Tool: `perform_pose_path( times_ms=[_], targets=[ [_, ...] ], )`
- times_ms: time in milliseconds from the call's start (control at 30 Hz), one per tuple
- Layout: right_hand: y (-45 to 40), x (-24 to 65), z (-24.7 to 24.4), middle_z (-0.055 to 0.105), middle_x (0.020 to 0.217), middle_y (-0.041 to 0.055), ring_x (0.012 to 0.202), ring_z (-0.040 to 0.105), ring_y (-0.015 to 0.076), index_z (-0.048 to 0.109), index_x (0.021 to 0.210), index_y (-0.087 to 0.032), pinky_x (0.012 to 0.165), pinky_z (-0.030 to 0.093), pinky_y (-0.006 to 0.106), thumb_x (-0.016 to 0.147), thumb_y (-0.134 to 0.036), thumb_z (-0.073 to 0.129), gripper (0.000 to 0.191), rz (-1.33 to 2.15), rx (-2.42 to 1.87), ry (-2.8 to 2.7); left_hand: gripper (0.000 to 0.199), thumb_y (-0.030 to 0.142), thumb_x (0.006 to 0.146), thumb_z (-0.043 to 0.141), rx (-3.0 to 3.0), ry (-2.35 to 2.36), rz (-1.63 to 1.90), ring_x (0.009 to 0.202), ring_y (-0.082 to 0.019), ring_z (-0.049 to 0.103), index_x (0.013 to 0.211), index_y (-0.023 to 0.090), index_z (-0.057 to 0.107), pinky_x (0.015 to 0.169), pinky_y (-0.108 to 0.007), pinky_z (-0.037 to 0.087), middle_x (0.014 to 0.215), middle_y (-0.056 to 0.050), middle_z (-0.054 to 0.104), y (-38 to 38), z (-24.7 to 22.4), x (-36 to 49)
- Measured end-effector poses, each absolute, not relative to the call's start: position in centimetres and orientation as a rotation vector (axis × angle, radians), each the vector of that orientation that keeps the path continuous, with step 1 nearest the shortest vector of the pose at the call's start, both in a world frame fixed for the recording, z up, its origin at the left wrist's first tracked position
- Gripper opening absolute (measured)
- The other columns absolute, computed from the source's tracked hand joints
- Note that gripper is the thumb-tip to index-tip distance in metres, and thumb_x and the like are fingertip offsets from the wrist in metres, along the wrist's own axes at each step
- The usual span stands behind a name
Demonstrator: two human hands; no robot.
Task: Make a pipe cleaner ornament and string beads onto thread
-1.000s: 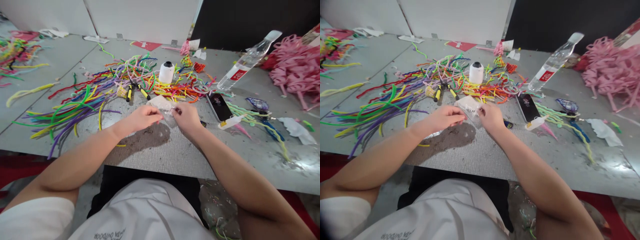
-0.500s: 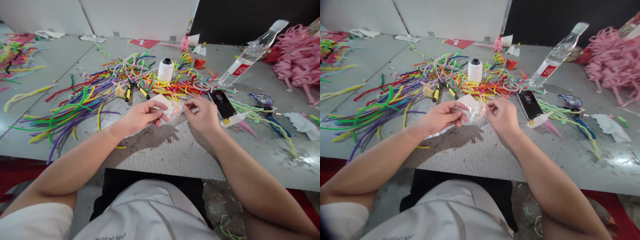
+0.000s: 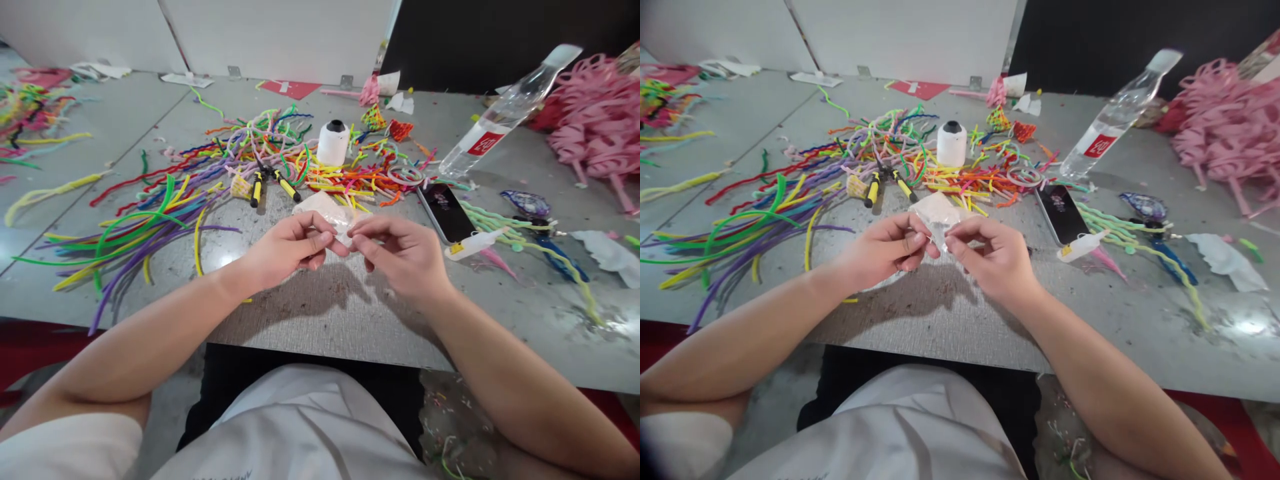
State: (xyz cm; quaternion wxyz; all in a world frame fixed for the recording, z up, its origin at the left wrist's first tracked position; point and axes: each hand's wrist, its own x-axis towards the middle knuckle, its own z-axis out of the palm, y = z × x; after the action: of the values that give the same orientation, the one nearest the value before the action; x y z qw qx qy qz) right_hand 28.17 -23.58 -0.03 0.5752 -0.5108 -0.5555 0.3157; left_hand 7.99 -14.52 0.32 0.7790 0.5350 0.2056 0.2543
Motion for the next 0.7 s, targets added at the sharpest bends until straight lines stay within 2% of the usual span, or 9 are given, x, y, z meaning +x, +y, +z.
perform_pose_path(
  times_ms=[133,267,500,567,700],
  targets=[
    [-24.1,27.5,0.1,0.080,0.095,0.0045,0.069,0.071,0.0132,0.080,0.085,-0.022,0.045,0.054,0.020,0.087,-0.030,0.088,0.012,0.891,-1.095,-1.225,0.039,0.042,0.084,0.093,1.134,0.409,0.599,0.053,-0.005,0.047,0.090,0.017,0.064,0.050,-0.021,0.032,0.074,0.001,0.069,-15.5,1.0,8.0],
    [-24.6,27.3,0.2,0.080,0.099,0.0033,0.067,0.070,0.0114,0.083,0.090,-0.025,0.044,0.055,0.019,0.088,-0.029,0.090,0.009,0.890,-1.033,-1.197,0.038,0.043,0.083,0.094,1.111,0.485,0.601,0.050,-0.004,0.033,0.084,0.018,0.065,0.047,-0.020,0.026,0.061,0.009,0.044,-16.4,1.5,8.1],
    [-24.7,26.8,0.1,0.083,0.098,0.0038,0.069,0.073,0.0135,0.086,0.092,-0.027,0.050,0.064,0.025,0.089,-0.038,0.093,0.013,0.855,-0.934,-1.243,0.044,0.050,0.074,0.100,1.146,0.512,0.621,0.046,-0.004,0.017,0.081,0.021,0.067,0.041,-0.022,0.015,0.053,0.013,0.025,-17.4,1.2,8.4],
    [-24.8,26.8,0.2,0.084,0.097,0.0037,0.069,0.073,0.0137,0.086,0.091,-0.028,0.052,0.066,0.026,0.089,-0.038,0.093,0.012,0.849,-0.935,-1.249,0.044,0.049,0.072,0.102,1.159,0.508,0.640,0.044,-0.003,0.016,0.079,0.021,0.068,0.040,-0.023,0.013,0.051,0.013,0.026,-17.5,1.3,8.5],
    [-25.0,26.6,0.2,0.084,0.098,0.0028,0.072,0.074,0.0140,0.087,0.095,-0.030,0.056,0.067,0.027,0.092,-0.032,0.090,0.004,0.820,-0.893,-1.262,0.040,0.048,0.073,0.102,1.201,0.476,0.711,0.043,-0.003,0.023,0.078,0.020,0.073,0.040,-0.024,0.015,0.049,0.010,0.038,-17.6,1.7,8.3]
  ],
)
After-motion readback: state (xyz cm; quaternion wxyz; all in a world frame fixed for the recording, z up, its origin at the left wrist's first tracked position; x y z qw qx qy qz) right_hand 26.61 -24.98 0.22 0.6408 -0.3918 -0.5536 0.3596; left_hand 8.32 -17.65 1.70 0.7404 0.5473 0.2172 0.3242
